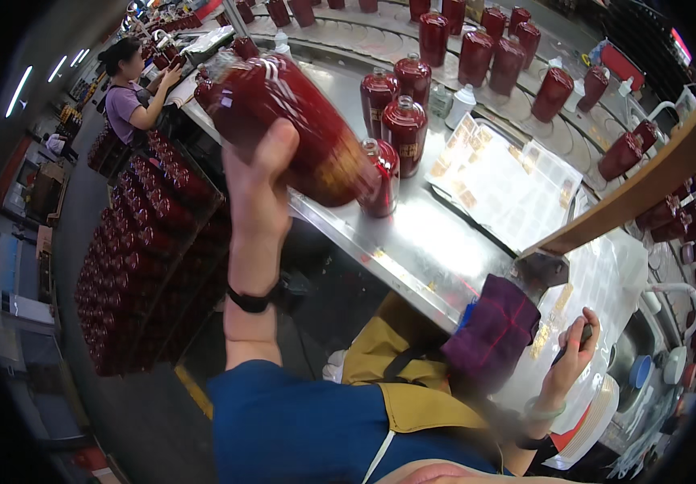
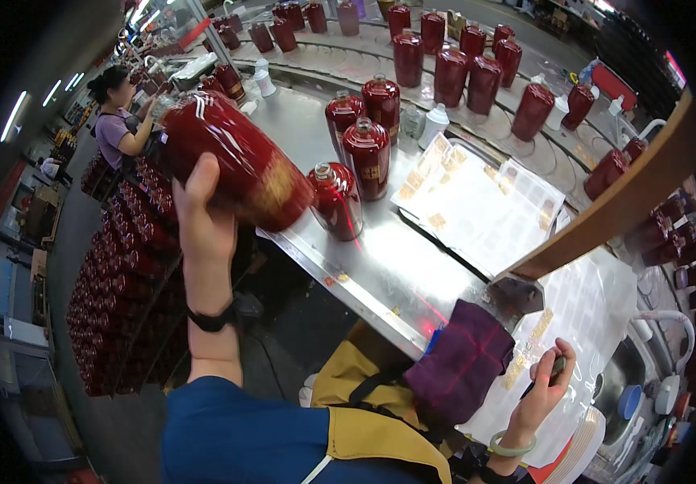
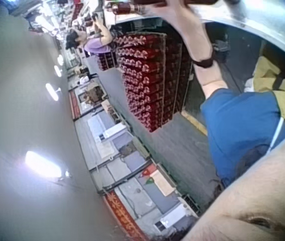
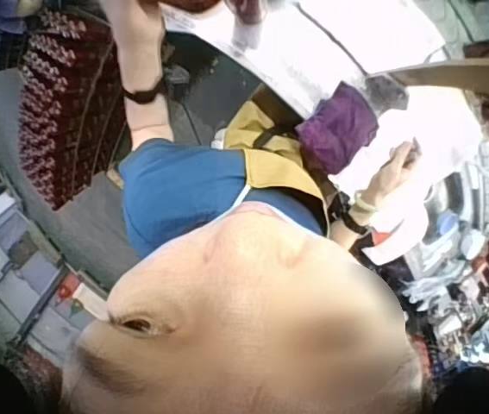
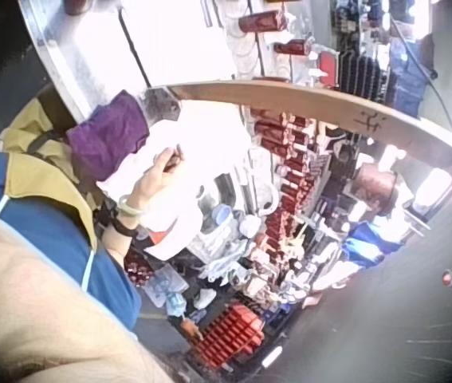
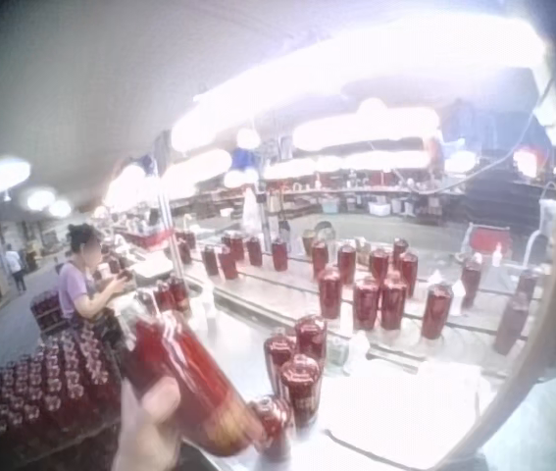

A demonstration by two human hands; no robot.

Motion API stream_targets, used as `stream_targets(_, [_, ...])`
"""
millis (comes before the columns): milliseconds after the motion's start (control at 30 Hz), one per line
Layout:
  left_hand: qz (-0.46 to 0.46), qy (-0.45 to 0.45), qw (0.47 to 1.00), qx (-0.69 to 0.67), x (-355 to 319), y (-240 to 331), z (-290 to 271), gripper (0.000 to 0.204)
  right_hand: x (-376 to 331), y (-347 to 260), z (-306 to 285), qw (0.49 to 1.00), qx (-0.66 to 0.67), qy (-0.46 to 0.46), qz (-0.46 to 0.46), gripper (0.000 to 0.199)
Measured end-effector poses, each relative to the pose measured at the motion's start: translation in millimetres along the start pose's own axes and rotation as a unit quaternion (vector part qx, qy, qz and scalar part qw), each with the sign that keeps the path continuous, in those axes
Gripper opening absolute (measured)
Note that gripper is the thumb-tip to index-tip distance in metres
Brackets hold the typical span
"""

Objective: Manually applying decorative labels and gold foil seals to red liquor bottles at a production line workstation.

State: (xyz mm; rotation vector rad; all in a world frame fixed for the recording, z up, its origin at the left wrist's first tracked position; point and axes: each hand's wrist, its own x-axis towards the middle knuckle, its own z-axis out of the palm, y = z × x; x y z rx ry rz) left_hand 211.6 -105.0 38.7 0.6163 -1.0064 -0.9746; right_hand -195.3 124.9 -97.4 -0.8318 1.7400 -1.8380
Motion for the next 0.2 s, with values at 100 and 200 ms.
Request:
stream_targets(100, [0.094,0.057,0.986,0.122,90,-33,-57,0.053,3,15,10,0.999,-0.036,-0.001,0.039,0.023])
stream_targets(200, [-0.01,0.158,0.74,0.654,106,-25,-26,0.071,3,31,12,0.995,-0.071,0.014,0.07,0.024])
